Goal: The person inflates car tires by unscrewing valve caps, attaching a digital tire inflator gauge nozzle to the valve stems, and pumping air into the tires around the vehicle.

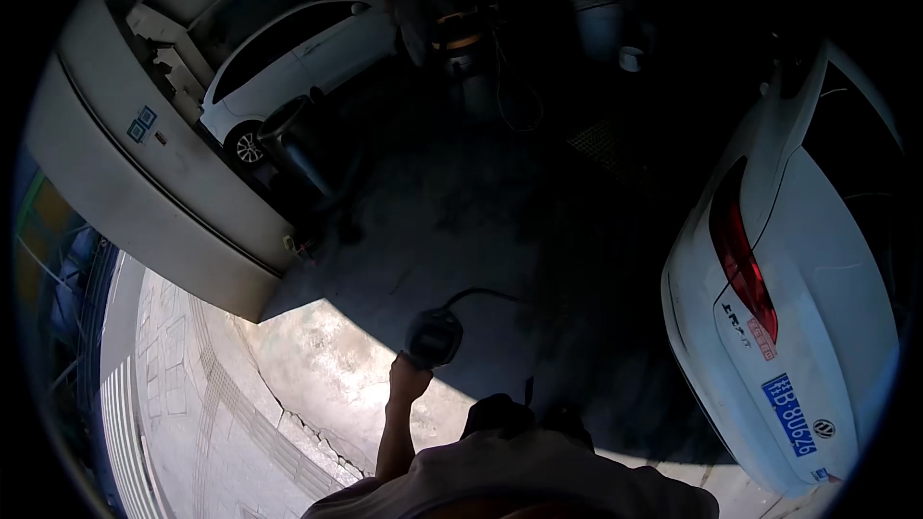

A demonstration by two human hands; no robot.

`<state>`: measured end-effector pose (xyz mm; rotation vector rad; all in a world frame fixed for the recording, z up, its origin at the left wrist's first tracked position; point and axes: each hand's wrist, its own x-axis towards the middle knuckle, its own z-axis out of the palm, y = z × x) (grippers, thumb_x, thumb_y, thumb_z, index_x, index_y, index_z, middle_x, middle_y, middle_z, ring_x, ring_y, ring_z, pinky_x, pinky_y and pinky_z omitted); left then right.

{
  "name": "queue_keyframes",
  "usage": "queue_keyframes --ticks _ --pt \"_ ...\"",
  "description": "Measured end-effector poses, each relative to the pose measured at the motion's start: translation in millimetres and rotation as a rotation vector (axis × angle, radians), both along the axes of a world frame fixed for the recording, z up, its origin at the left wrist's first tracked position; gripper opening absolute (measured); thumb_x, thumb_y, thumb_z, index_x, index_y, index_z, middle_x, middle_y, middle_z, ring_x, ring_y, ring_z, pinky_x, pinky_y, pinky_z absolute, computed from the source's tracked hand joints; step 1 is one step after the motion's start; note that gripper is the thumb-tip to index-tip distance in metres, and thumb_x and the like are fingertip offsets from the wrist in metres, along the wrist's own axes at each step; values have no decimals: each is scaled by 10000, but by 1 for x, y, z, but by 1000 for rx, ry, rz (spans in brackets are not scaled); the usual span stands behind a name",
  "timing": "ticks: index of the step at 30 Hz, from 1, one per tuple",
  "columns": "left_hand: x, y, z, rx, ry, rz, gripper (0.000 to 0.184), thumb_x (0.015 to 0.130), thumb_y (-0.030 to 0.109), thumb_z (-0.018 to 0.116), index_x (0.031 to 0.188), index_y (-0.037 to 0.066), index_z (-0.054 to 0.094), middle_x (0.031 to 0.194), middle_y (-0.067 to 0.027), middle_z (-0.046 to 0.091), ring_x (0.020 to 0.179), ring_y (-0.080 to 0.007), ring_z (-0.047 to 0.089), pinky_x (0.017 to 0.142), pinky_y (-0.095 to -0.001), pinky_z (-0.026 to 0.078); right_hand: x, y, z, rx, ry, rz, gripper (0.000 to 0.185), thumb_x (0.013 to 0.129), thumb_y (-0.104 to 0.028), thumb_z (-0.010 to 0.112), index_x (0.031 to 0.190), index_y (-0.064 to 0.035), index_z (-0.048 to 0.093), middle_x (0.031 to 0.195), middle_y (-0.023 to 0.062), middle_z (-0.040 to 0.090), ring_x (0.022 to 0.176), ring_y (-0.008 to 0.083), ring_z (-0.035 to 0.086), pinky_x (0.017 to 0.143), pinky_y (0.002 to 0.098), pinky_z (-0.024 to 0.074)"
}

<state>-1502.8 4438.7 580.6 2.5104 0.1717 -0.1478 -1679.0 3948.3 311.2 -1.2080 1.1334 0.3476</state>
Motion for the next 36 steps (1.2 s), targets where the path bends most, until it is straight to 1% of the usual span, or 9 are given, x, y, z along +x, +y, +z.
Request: queue_keyframes --ticks 5,7,10,14,20,22,26,27,36 --pt "123 -23 17 -176 -21 -94 363 695 109 689 1045 12 687 1015 -270 735 1034 -479 688 844 -478 581 169 -28 31 -34 -100 31 308 1006 -487 523 1022 -199 628 845 12 629 721 161 588 670 417 491" --pt "169 -37 36 -212 -14 -101 374 694 105 691 1054 7 678 988 -275 729 1023 -485 684 834 -498 577 205 -27 35 -25 -71 7 314 1006 -494 520 1030 -200 628 847 10 628 725 161 586 672 418 488" --pt "261 -58 12 -195 -77 -199 390 693 100 692 1069 -2 674 952 -280 726 1000 -494 683 830 -520 572 224 -25 32 28 20 -84 324 1006 -504 515 1041 -202 627 852 9 627 731 160 583 677 419 484" --pt "380 -113 51 -66 -11 -419 396 738 137 691 1075 -67 656 1142 -345 680 1108 -517 641 924 -534 549 212 -15 50 100 150 -281 338 1006 -517 509 1057 -204 626 857 6 626 738 159 579 682 421 478" --pt "538 -220 86 1 22 -545 552 761 142 686 1262 -80 625 1336 -347 606 1214 -514 597 1026 -531 507 246 -21 57 158 211 -502 360 1006 -537 499 1080 -207 624 865 2 625 749 158 572 690 424 469" --pt "579 -253 64 -9 3 -567 630 762 139 686 1350 -63 582 1399 -338 566 1260 -501 572 1050 -525 496 270 -34 53 171 213 -561 367 1006 -543 496 1087 -209 623 868 1 624 753 157 570 693 425 466" --pt "633 -343 79 58 -17 -578 725 764 131 686 1459 0 522 1464 -297 533 1335 -484 521 1090 -524 471 343 -93 45 196 174 -641 382 1005 -557 490 1102 -211 622 874 -1 623 761 156 566 698 427 460" --pt "643 -362 86 85 -50 -620 754 772 125 682 1503 90 498 1476 -249 535 1333 -488 516 1088 -528 475 363 -112 45 200 163 -652 386 1005 -560 488 1106 -212 622 875 -2 623 763 156 565 700 428 458" --pt "808 -506 100 192 -22 -792 811 739 88 721 1510 210 502 1391 -156 592 1306 -425 547 1064 -506 511 599 -318 56 161 2 -611 422 1005 -589 474 1140 -217 619 887 -8 620 779 154 555 712 432 445"
